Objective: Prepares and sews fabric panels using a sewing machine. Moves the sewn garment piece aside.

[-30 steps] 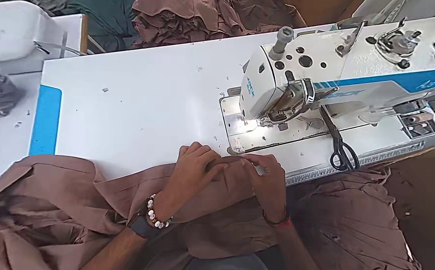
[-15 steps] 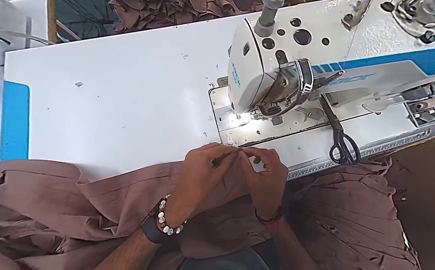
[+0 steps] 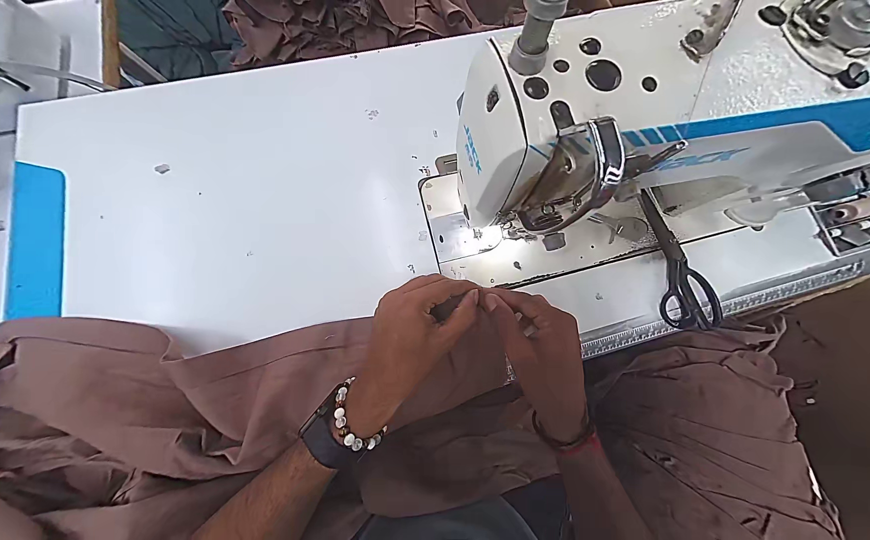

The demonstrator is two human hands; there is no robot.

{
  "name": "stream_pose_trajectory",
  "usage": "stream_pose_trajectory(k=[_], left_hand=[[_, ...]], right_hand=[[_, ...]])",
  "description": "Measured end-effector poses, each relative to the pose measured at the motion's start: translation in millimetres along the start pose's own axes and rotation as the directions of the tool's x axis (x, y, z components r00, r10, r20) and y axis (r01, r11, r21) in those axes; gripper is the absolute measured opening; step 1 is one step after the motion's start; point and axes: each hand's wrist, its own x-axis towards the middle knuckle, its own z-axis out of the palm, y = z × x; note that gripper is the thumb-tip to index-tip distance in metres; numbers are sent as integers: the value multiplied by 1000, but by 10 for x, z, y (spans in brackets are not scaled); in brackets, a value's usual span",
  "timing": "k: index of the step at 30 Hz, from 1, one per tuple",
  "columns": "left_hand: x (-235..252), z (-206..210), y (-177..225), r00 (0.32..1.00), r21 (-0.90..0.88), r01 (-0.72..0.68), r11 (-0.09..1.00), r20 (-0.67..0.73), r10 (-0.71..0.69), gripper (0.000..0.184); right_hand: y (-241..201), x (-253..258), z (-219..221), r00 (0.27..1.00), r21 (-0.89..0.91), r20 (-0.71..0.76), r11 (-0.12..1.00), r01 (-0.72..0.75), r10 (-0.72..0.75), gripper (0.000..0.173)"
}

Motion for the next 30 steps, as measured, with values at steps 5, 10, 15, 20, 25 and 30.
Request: stream_pose_trajectory(k=[5,10,15,20,25,30], left_hand=[[24,-84,28,998,52,-24,998,64,20,24],[37,-161,128,985,155,74,985,142,-96,24],[53,-151,145,988,152,94,984,105,-110,24],[89,-120,111,994,112,75,991,76,-84,24],[327,-122,19,946,3,272,962,180,-268,17],[592,-42,-148,966,180,154,972,180,-186,18]], right_hand=[[-23,82,-20,994,74,29,991,-107,105,14],[-29,17,158,968,-241,-220,968,66,-121,8],[-67,-26,193,894,-522,-192,813,256,-405,13],[-136,-30,123,907,-562,-98,775,289,-410,13],[-80,62,159,983,-382,-110,919,96,-149,14],[58,226,362,973,-523,-135,847,92,-189,15]])
